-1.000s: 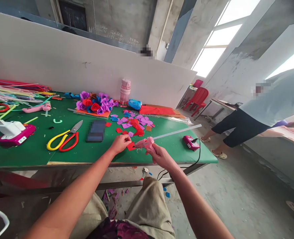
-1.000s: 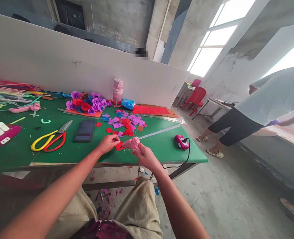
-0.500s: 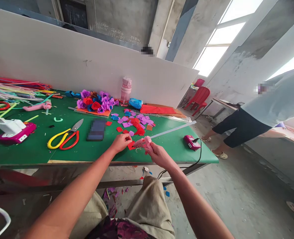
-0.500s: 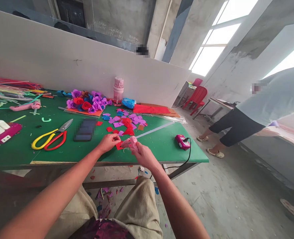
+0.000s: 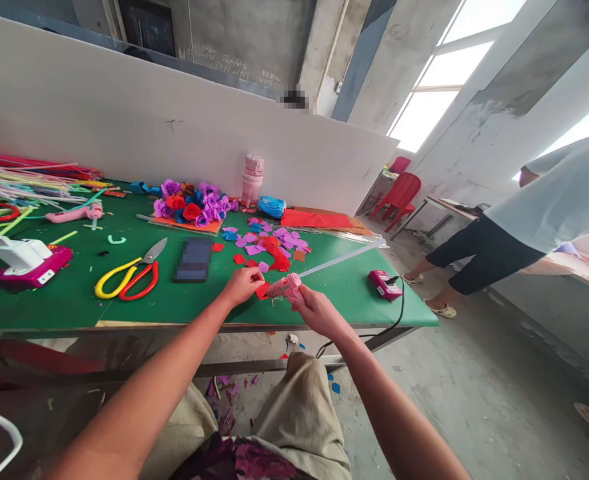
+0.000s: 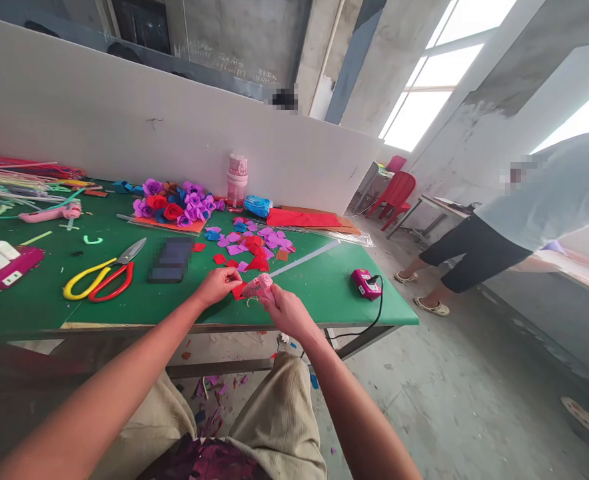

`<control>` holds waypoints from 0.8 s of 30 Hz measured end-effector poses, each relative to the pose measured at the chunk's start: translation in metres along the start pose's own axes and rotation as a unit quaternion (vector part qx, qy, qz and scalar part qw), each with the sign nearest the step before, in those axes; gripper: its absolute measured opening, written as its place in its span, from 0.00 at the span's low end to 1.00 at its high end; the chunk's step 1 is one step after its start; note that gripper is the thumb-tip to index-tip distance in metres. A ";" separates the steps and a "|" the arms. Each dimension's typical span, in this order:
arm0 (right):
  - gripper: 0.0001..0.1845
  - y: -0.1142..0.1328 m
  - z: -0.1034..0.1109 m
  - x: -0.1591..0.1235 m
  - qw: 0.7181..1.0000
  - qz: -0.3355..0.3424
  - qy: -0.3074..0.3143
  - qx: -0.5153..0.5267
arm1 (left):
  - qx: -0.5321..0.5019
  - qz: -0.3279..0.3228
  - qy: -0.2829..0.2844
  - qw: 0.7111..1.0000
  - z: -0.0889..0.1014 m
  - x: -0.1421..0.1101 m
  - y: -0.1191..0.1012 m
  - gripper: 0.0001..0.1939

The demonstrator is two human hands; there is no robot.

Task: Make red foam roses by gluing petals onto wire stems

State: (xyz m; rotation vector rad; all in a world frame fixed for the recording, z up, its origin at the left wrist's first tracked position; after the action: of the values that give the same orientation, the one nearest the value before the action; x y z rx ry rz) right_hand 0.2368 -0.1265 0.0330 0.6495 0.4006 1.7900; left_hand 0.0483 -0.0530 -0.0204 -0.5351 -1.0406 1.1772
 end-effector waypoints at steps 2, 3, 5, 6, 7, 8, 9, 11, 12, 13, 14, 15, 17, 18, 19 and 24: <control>0.13 0.000 0.000 0.000 1.000 0.000 0.002 -0.004 | 0.001 -0.001 0.001 1.000 0.000 0.000 0.000 0.04; 0.14 0.000 -0.001 0.000 1.000 0.001 0.004 -0.004 | 0.002 -0.001 0.001 1.000 0.000 0.000 0.000 0.04; 0.13 0.000 -0.001 0.000 1.000 0.003 0.007 -0.004 | 0.003 -0.001 0.001 1.000 0.000 0.000 0.000 0.04; 0.13 0.000 -0.001 0.000 1.000 0.003 0.008 -0.005 | 0.003 -0.001 0.001 1.000 0.000 0.000 -0.001 0.04; 0.13 0.000 -0.001 0.000 1.000 0.002 0.008 -0.007 | 0.004 -0.001 0.001 1.000 0.001 0.000 -0.001 0.04; 0.13 0.001 -0.001 0.000 1.000 0.001 0.008 -0.009 | 0.004 -0.001 0.002 1.000 0.001 0.000 -0.002 0.04; 0.13 0.001 -0.001 0.000 1.000 -0.001 0.008 -0.010 | 0.004 -0.001 0.002 1.000 0.001 0.000 -0.002 0.04; 0.13 0.002 0.000 0.001 1.000 -0.002 0.009 -0.012 | 0.005 0.000 0.001 1.000 0.001 0.000 -0.002 0.04; 0.14 0.003 0.000 0.001 1.000 -0.003 0.010 -0.014 | 0.005 0.001 0.001 1.000 0.001 0.000 -0.002 0.04; 0.14 0.003 0.000 0.001 1.000 -0.003 0.010 -0.017 | 0.005 0.002 0.001 1.000 0.001 0.000 -0.002 0.04; 0.14 0.004 0.001 0.002 1.000 -0.003 0.010 -0.022 | 0.005 0.002 0.001 1.000 0.001 0.000 -0.002 0.04; 0.13 0.004 0.001 0.002 1.000 -0.001 0.009 -0.029 | 0.004 0.003 0.001 1.000 0.001 0.000 -0.002 0.04; 0.13 0.005 0.002 0.003 0.999 0.005 0.007 -0.048 | 0.004 0.003 0.002 1.000 0.001 0.000 -0.002 0.04; 0.13 0.005 0.002 0.003 0.998 0.009 0.006 -0.058 | 0.004 0.003 0.002 1.000 0.001 0.000 -0.002 0.04; 0.12 0.006 0.002 0.003 0.998 0.012 0.007 -0.066 | 0.005 0.002 0.003 1.000 0.001 0.000 -0.002 0.04; 0.13 0.009 0.003 0.004 0.995 0.020 0.005 -0.093 | 0.006 0.001 0.001 1.000 0.001 0.000 -0.002 0.04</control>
State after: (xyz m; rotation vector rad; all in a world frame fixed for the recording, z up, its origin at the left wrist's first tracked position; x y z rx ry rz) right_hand 0.2310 -0.1261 0.0413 0.5221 0.2257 1.8433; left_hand 0.0484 -0.0539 -0.0187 -0.5287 -1.0317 1.1841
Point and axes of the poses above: each hand's wrist, its own x-axis towards the middle knuckle, its own z-axis out of the back of the hand, y = z × x, the point moved 3 cm from there along x, towards the middle knuckle, and after that the axes turned 13 degrees about -y, right-handed, at the moved point
